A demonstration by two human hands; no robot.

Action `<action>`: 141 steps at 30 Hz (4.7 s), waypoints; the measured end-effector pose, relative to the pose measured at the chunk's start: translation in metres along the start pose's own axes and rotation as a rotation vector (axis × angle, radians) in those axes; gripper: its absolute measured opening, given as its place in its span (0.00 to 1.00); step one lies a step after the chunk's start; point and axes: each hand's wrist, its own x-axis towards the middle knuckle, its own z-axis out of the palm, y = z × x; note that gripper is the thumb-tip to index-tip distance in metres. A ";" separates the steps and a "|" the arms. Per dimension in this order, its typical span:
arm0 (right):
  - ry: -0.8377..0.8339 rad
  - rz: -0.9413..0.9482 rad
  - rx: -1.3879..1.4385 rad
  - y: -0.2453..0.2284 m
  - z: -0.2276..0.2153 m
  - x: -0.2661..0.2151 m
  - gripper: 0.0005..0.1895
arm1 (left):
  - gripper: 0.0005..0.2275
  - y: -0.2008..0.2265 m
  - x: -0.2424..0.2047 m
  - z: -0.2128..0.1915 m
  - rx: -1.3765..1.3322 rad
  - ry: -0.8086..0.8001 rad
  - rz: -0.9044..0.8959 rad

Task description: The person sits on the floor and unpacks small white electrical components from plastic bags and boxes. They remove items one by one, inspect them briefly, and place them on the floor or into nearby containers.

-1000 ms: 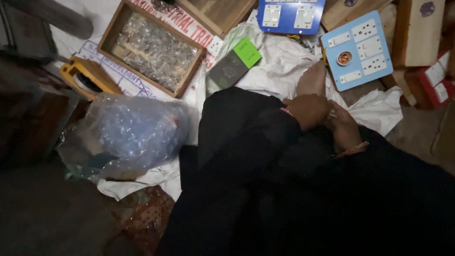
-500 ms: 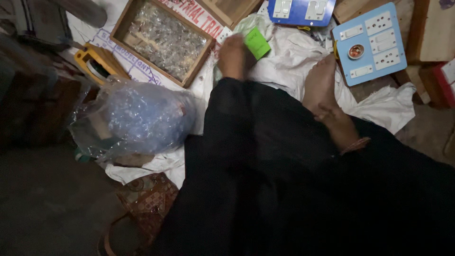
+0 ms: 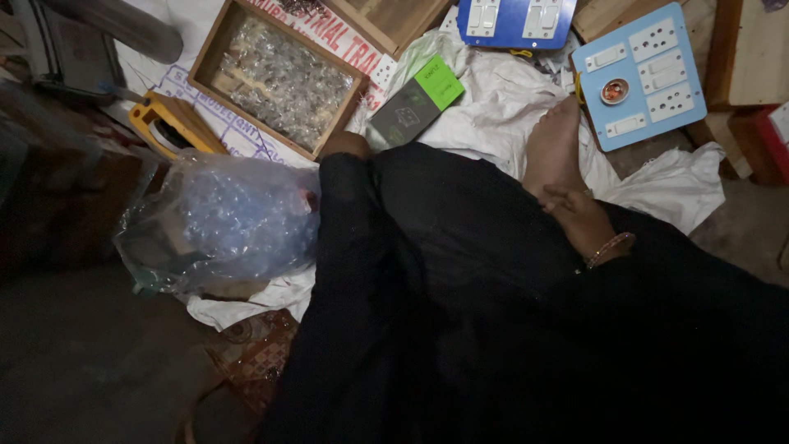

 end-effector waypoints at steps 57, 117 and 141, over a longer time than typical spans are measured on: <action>0.413 0.221 1.136 0.050 -0.082 0.099 0.25 | 0.19 0.290 -0.181 0.034 -0.688 -0.636 1.065; 0.135 0.134 0.488 -0.087 -0.064 0.280 0.27 | 0.25 0.291 -0.173 0.046 -0.556 -0.602 1.028; 1.017 -0.299 1.116 0.019 -0.307 0.008 0.35 | 0.20 0.287 -0.165 0.066 -0.496 -0.629 1.037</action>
